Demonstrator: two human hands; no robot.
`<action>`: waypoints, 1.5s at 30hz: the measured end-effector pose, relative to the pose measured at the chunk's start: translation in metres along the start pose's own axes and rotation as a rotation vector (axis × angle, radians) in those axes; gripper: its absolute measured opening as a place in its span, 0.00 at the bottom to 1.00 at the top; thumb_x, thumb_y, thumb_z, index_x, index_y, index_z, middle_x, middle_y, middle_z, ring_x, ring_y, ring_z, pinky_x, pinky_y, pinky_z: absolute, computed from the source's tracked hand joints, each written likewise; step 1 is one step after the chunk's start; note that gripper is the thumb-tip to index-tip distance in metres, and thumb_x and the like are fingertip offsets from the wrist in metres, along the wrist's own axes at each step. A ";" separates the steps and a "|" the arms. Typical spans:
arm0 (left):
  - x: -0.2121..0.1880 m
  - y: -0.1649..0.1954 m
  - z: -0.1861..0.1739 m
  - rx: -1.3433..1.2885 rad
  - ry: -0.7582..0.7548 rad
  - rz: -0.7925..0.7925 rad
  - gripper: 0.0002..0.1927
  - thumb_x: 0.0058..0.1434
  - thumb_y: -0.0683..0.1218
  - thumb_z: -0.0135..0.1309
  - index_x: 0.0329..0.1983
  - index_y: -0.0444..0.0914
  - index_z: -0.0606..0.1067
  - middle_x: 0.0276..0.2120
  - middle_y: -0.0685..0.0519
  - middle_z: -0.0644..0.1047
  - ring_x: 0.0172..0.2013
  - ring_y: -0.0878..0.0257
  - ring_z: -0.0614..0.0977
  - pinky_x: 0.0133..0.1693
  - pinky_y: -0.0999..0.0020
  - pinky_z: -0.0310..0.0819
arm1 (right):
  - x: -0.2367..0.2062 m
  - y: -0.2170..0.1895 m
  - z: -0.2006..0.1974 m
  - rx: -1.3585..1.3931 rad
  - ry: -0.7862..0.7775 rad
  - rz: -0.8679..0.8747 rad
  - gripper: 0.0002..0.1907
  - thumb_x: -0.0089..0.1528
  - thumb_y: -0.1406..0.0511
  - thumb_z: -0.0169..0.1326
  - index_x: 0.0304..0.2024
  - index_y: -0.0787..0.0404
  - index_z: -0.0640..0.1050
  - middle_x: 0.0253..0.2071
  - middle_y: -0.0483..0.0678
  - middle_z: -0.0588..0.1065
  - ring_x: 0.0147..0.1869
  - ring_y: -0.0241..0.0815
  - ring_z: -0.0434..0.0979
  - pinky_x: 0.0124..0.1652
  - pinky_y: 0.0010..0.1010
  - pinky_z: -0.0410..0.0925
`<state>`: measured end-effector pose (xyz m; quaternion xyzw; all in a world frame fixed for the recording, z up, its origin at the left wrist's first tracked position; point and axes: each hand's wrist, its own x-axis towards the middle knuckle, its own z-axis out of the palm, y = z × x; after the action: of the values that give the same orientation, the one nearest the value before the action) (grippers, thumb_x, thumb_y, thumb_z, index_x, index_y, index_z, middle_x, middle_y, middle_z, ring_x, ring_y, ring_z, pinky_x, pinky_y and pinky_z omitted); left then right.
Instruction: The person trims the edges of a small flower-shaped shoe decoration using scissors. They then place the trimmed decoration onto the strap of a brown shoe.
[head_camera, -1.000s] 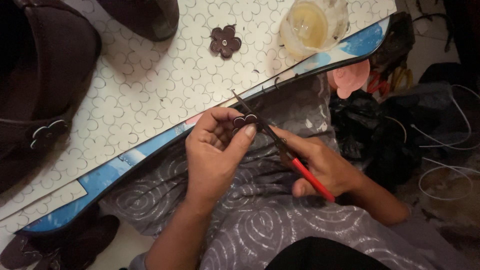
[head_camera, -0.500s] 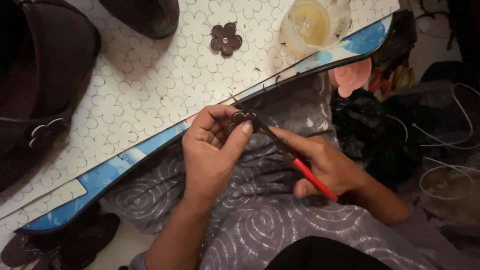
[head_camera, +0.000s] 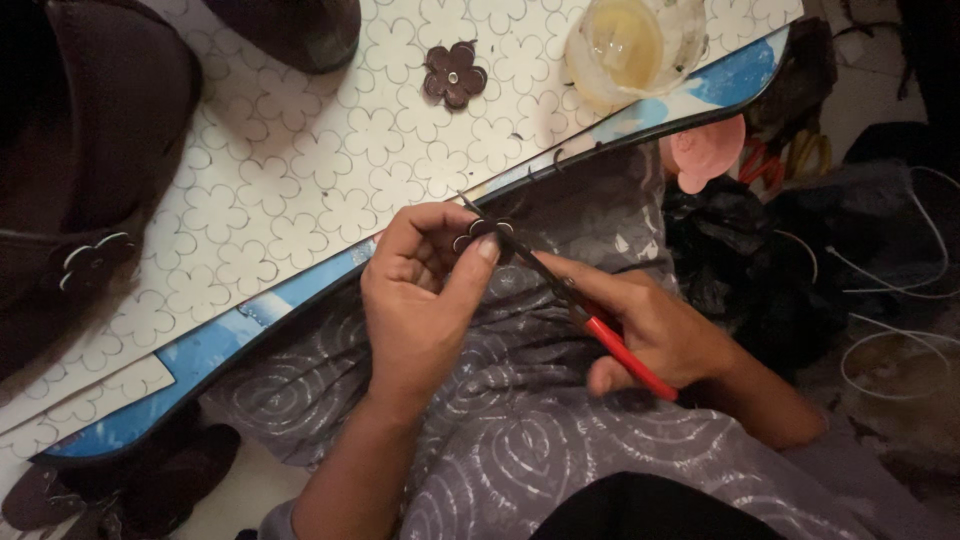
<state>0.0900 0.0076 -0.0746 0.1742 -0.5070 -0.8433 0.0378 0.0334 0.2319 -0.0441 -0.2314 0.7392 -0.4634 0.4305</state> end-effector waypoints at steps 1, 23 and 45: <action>0.000 -0.001 0.000 -0.004 0.002 -0.002 0.11 0.66 0.32 0.57 0.51 0.31 0.73 0.44 0.54 0.77 0.44 0.71 0.79 0.49 0.76 0.75 | 0.000 0.000 0.000 -0.009 -0.001 0.019 0.66 0.48 0.30 0.57 0.75 0.66 0.60 0.16 0.39 0.64 0.21 0.31 0.64 0.25 0.27 0.58; -0.002 -0.002 0.010 -0.048 -0.039 -0.064 0.10 0.67 0.35 0.58 0.50 0.32 0.72 0.42 0.54 0.78 0.41 0.72 0.78 0.44 0.78 0.75 | 0.007 0.000 0.003 -0.017 -0.042 -0.026 0.75 0.51 0.22 0.41 0.78 0.71 0.46 0.31 0.45 0.70 0.33 0.38 0.71 0.35 0.30 0.66; -0.005 -0.010 0.015 -0.125 -0.101 -0.135 0.11 0.67 0.37 0.59 0.48 0.33 0.71 0.39 0.53 0.78 0.40 0.70 0.81 0.45 0.75 0.79 | 0.003 0.001 0.010 0.047 0.068 0.015 0.73 0.49 0.22 0.42 0.78 0.67 0.53 0.30 0.44 0.69 0.31 0.35 0.65 0.31 0.28 0.61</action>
<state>0.0910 0.0260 -0.0758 0.1623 -0.4418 -0.8817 -0.0340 0.0405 0.2255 -0.0478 -0.1997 0.7441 -0.4848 0.4140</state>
